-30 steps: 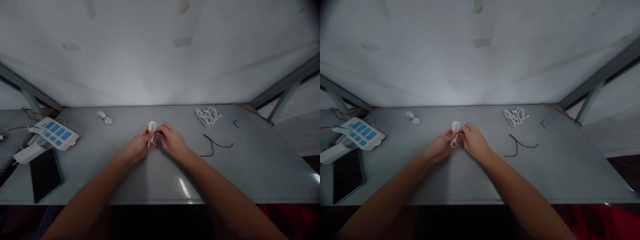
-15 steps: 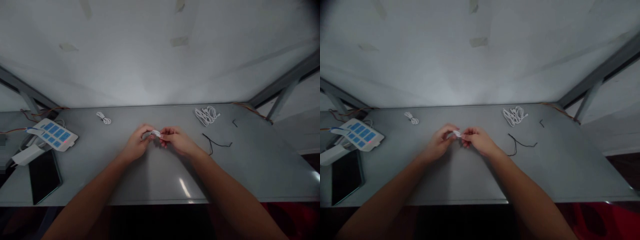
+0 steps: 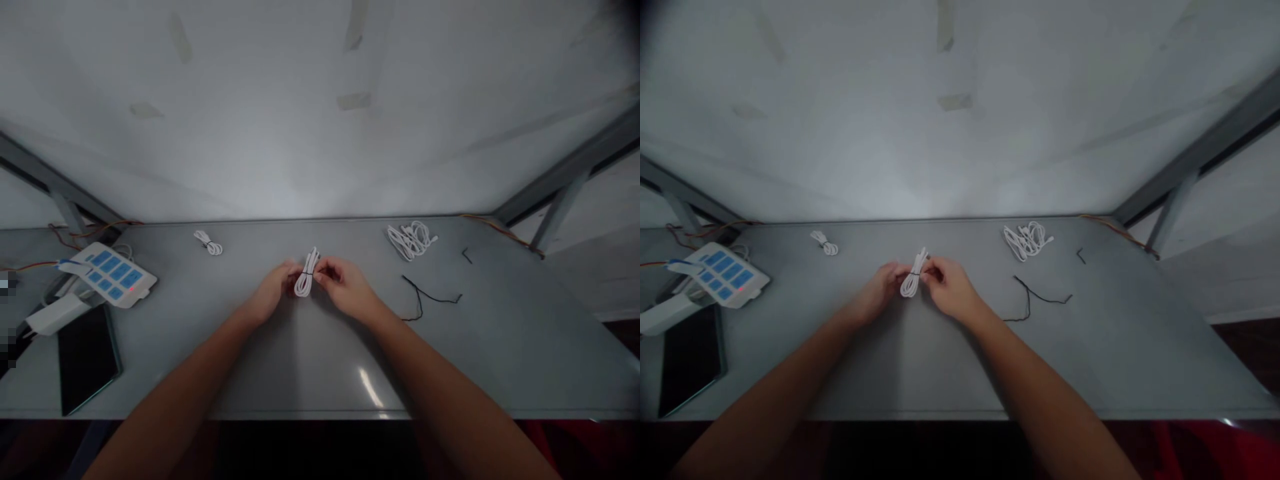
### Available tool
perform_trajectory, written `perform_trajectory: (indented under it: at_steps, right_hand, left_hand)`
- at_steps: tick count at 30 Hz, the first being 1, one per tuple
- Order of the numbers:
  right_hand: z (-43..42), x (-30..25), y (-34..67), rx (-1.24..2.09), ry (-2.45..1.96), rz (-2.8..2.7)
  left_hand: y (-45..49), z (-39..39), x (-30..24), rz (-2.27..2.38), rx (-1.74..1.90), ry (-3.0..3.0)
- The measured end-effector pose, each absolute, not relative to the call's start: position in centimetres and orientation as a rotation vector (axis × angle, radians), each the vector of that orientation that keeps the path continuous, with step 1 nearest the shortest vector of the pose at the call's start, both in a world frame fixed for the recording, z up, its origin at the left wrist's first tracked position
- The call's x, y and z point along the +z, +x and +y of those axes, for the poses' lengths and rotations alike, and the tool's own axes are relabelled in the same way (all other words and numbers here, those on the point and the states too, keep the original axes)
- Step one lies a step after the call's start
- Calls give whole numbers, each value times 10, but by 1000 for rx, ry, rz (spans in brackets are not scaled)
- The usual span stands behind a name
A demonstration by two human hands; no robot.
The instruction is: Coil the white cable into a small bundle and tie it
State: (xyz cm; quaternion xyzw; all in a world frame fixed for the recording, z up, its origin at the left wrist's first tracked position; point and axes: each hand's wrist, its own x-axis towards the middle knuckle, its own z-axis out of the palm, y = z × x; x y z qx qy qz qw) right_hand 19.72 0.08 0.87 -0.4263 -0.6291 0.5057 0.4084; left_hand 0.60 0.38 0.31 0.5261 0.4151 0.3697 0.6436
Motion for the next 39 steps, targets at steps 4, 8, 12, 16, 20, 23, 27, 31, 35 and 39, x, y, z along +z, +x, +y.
perform_trajectory:
  at_steps: [4,8,12,16,20,23,27,31,35,39]
  right_hand:
    - [2,6,195,1082,-1123,-1691]
    - [4,6,196,1499,-1140,-1399]
    - [4,8,199,1924,-1074,-1038]
    - [4,5,198,1984,-1036,-982]
    - [10,-9,193,1608,-1167,-1316]
    - [16,-17,191,1080,-1270,-1646]
    - [23,-17,202,650,-1275,-1967]
    - [22,-15,220,393,-1393,-2183]
    - [14,-19,224,235,-1583,-2338]
    - [11,-23,217,163,-1641,-2390]
  left_hand:
    - [9,0,5,1042,831,1525]
    - [7,-3,5,1165,1048,1812]
    - [6,-5,5,1161,1163,1870]
    - [6,-6,9,1043,1157,1869]
    - [9,-5,6,1030,1073,1749]
    - [13,-1,-7,1049,1044,1562]
    - [13,9,-19,1130,1030,1663]
    - [-5,18,-19,1490,900,2046]
    - [-23,19,-24,1712,631,2301]
    - [-26,14,-30,1760,482,2441]
